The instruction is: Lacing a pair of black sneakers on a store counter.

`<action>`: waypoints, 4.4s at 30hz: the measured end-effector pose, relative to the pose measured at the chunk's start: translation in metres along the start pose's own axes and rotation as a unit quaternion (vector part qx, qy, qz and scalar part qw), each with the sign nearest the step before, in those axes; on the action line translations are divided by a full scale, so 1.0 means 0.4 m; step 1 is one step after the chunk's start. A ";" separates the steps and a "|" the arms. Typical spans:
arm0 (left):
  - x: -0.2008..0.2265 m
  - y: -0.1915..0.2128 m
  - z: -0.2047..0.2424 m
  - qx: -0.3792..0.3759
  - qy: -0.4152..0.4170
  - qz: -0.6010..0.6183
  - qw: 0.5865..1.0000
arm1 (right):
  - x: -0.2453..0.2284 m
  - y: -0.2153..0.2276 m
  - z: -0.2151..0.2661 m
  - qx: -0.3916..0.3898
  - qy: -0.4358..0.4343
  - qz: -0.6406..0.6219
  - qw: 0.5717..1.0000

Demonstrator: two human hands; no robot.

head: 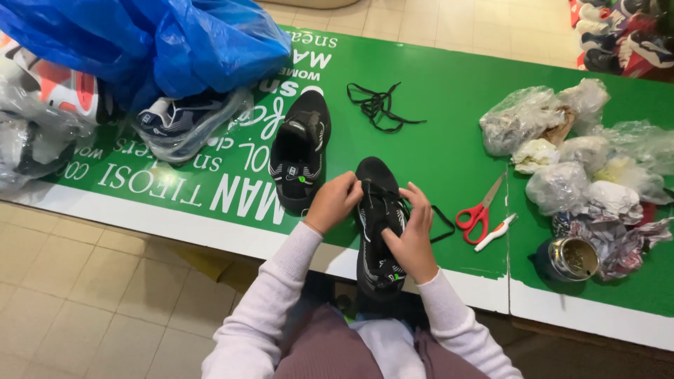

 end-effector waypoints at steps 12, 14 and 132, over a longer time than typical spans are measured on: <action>-0.005 -0.001 0.028 0.020 0.048 0.067 0.996 | 0.004 -0.026 0.006 -0.035 -0.028 -0.018 0.999; -0.018 0.015 0.030 0.061 0.009 0.074 0.995 | 0.005 -0.025 0.007 -0.033 -0.025 -0.008 0.999; 0.209 0.166 0.171 0.080 -0.058 0.082 0.992 | -0.171 0.165 -0.173 -0.137 0.006 0.053 0.989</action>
Point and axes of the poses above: each hand's wrist, its own z-axis away from the middle knuckle, its own y-axis out of the back of the hand, x = y × z, the point moved 4 cm from there along -z, towards the middle knuckle, and after that the axes turned 12 degrees about y, right-handed, at the moved point
